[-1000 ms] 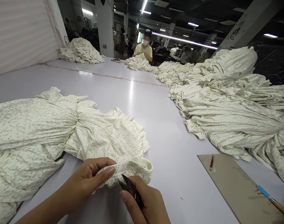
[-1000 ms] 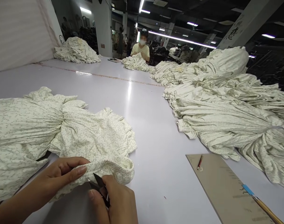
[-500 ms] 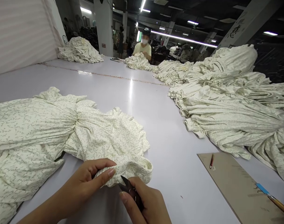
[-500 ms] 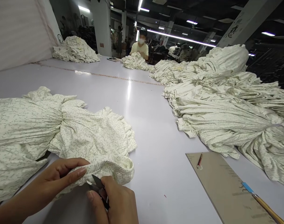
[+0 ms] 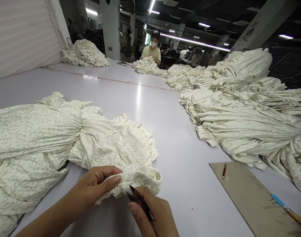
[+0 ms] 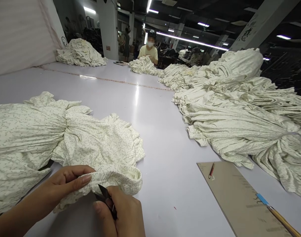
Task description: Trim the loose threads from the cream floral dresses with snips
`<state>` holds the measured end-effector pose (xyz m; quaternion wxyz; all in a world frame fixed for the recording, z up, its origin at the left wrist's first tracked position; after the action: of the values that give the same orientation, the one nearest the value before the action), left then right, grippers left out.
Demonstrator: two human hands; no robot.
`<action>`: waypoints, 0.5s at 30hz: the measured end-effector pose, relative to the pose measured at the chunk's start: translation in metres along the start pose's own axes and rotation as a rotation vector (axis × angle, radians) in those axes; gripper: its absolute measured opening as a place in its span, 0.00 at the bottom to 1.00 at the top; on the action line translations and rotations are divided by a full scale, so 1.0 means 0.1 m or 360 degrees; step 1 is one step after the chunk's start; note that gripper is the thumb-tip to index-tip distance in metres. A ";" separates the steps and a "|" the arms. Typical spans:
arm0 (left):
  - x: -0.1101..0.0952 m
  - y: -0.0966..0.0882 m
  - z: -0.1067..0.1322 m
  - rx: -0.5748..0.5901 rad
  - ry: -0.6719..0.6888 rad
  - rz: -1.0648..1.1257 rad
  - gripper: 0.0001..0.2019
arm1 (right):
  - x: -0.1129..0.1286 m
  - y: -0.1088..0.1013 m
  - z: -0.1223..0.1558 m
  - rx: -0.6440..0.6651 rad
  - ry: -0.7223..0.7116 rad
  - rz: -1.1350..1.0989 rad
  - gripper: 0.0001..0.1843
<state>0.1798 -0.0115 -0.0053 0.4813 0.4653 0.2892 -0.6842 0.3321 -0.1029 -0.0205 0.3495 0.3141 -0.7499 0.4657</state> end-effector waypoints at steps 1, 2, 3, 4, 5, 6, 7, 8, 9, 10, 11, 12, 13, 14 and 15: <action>0.00 0.01 0.01 -0.0013 0.0003 -0.0010 0.15 | -0.01 0.01 0.00 0.0034 0.0027 0.0023 0.13; 0.00 0.01 0.02 -0.0041 0.0007 -0.0030 0.16 | -0.01 0.02 -0.01 0.0064 0.0043 0.0045 0.12; 0.00 0.00 0.03 -0.0084 0.0011 -0.0053 0.17 | -0.01 0.03 -0.01 0.0083 0.0050 0.0064 0.11; 0.02 -0.01 0.03 -0.0148 0.0014 -0.0074 0.18 | -0.01 0.04 -0.01 0.0092 0.0051 0.0082 0.12; 0.03 -0.03 0.04 -0.0207 0.0019 -0.0092 0.18 | 0.00 0.05 -0.01 0.0091 0.0052 0.0092 0.12; 0.05 -0.04 0.04 -0.0238 0.0022 -0.0113 0.19 | 0.00 0.05 -0.02 0.0090 0.0053 0.0090 0.12; 0.07 -0.06 0.03 -0.0241 0.0029 -0.0145 0.19 | 0.00 0.05 -0.02 0.0097 0.0062 0.0077 0.12; 0.08 -0.07 0.03 -0.0205 0.0033 -0.0181 0.19 | 0.01 0.05 -0.02 0.0101 0.0076 0.0060 0.13; 0.09 -0.07 0.02 -0.0156 0.0034 -0.0212 0.20 | 0.00 0.04 -0.02 0.0102 0.0089 0.0047 0.13; 0.10 -0.08 0.01 -0.0108 0.0029 -0.0228 0.20 | 0.00 0.04 -0.01 0.0095 0.0096 0.0042 0.13; 0.10 -0.07 0.01 -0.0058 0.0024 -0.0232 0.19 | 0.00 0.03 -0.01 0.0080 0.0090 0.0046 0.12; 0.09 -0.07 0.00 -0.0012 0.0025 -0.0224 0.18 | 0.00 0.02 -0.01 0.0060 0.0077 0.0056 0.12; 0.08 -0.06 0.00 0.0038 0.0030 -0.0204 0.17 | 0.00 0.01 0.00 0.0045 0.0059 0.0070 0.11; 0.06 -0.04 0.00 0.0099 0.0041 -0.0184 0.16 | 0.00 0.01 0.01 0.0040 0.0041 0.0084 0.11; 0.04 -0.02 0.00 0.0159 0.0056 -0.0172 0.15 | -0.01 0.01 0.01 0.0041 0.0030 0.0098 0.11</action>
<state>0.1775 -0.0122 -0.0093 0.4147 0.4844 0.2877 -0.7146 0.3312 -0.1036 -0.0225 0.3379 0.2910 -0.7499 0.4887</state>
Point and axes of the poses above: each hand's wrist, its own z-axis away from the middle knuckle, its own y-axis out of the palm, x = y × z, the point moved 3 cm from there along -z, towards the middle knuckle, and after that the axes turned 12 degrees about -x, right-handed, at the moved point
